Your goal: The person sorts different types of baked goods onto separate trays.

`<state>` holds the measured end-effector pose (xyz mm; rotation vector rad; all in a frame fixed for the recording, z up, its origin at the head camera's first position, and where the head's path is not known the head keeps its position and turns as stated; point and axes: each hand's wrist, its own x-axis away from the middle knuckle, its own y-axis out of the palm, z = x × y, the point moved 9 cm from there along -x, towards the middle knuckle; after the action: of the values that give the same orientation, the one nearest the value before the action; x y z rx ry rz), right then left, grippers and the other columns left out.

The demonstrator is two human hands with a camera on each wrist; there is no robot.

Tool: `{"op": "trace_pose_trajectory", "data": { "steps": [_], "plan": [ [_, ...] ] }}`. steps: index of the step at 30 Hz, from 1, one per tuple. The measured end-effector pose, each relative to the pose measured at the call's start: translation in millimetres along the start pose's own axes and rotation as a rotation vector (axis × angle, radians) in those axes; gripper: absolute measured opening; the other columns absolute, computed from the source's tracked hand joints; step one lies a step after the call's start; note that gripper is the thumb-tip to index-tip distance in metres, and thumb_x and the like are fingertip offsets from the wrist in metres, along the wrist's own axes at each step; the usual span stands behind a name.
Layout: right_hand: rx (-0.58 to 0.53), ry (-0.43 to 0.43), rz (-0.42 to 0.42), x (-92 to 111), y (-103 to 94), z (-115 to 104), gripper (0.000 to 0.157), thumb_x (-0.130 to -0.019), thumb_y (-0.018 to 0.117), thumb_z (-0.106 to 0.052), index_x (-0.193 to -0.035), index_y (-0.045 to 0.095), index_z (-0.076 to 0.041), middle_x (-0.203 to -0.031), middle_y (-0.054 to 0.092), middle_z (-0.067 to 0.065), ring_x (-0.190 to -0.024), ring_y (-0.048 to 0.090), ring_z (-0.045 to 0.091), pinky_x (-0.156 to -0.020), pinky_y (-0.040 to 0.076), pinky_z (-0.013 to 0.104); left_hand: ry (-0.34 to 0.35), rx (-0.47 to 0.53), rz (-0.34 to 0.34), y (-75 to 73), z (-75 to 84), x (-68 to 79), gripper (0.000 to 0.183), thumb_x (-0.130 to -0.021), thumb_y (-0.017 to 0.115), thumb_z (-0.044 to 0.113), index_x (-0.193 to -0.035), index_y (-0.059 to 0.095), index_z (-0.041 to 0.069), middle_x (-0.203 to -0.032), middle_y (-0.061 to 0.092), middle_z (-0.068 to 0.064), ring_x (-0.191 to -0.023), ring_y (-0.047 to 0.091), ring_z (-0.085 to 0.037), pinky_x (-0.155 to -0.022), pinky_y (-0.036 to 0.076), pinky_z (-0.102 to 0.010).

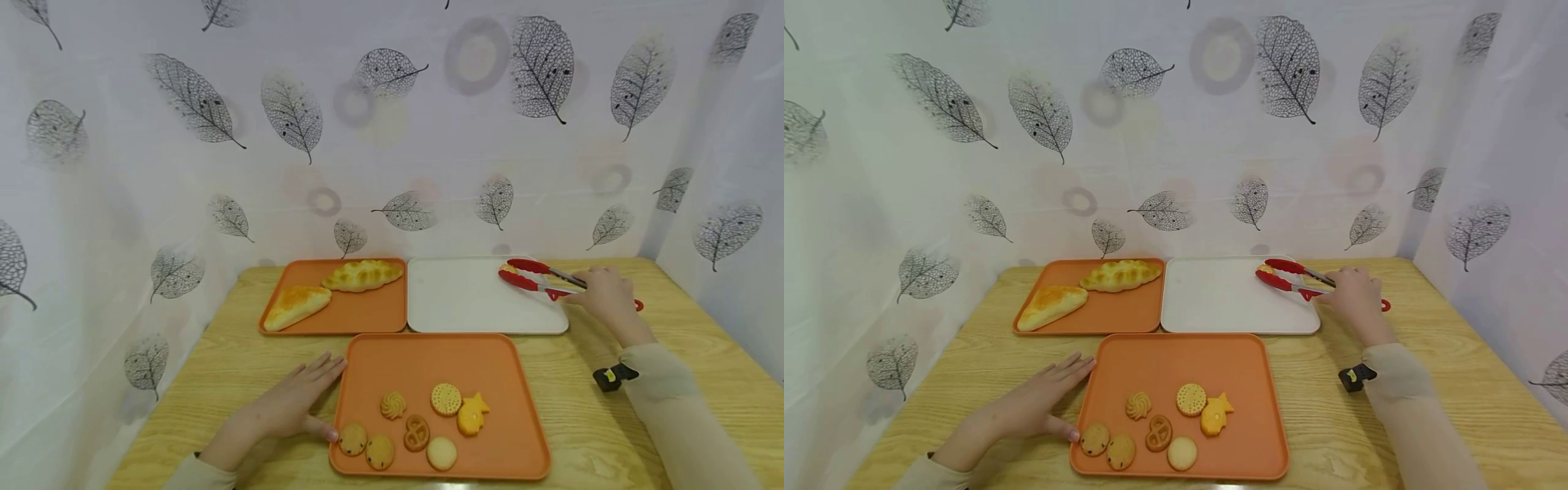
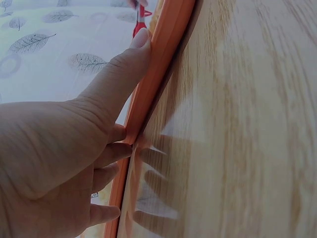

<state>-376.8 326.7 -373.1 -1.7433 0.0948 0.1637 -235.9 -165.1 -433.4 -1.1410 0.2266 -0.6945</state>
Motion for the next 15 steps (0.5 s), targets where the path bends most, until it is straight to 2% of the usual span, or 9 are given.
{"op": "trace_pose_trajectory", "data": {
  "steps": [11,15],
  "plan": [
    [-0.012,0.031,-0.044,0.0,1.0,3.4,0.07,-0.08,0.077,-0.038,-0.131,0.055,0.005,-0.122,0.054,0.036,-0.11,0.042,0.053,-0.084,0.036,0.07,0.009,0.001,0.002,0.2,0.4,-0.1,0.112,-0.075,0.063,0.069,-0.156,0.02,0.006,-0.162,0.022,-0.016,-0.151,0.012,-0.038,-0.114,0.019,-0.068],
    [-0.023,0.019,-0.029,4.5,-2.8,3.3,0.071,-0.08,0.077,-0.038,-0.132,0.055,0.005,-0.123,0.053,0.036,-0.11,0.041,0.054,-0.083,0.036,0.07,0.011,0.005,0.002,0.7,0.5,-0.4,0.112,-0.075,0.063,0.069,-0.156,0.02,0.006,-0.161,0.023,-0.016,-0.151,0.012,-0.039,-0.114,0.02,-0.068]
  ]
}}
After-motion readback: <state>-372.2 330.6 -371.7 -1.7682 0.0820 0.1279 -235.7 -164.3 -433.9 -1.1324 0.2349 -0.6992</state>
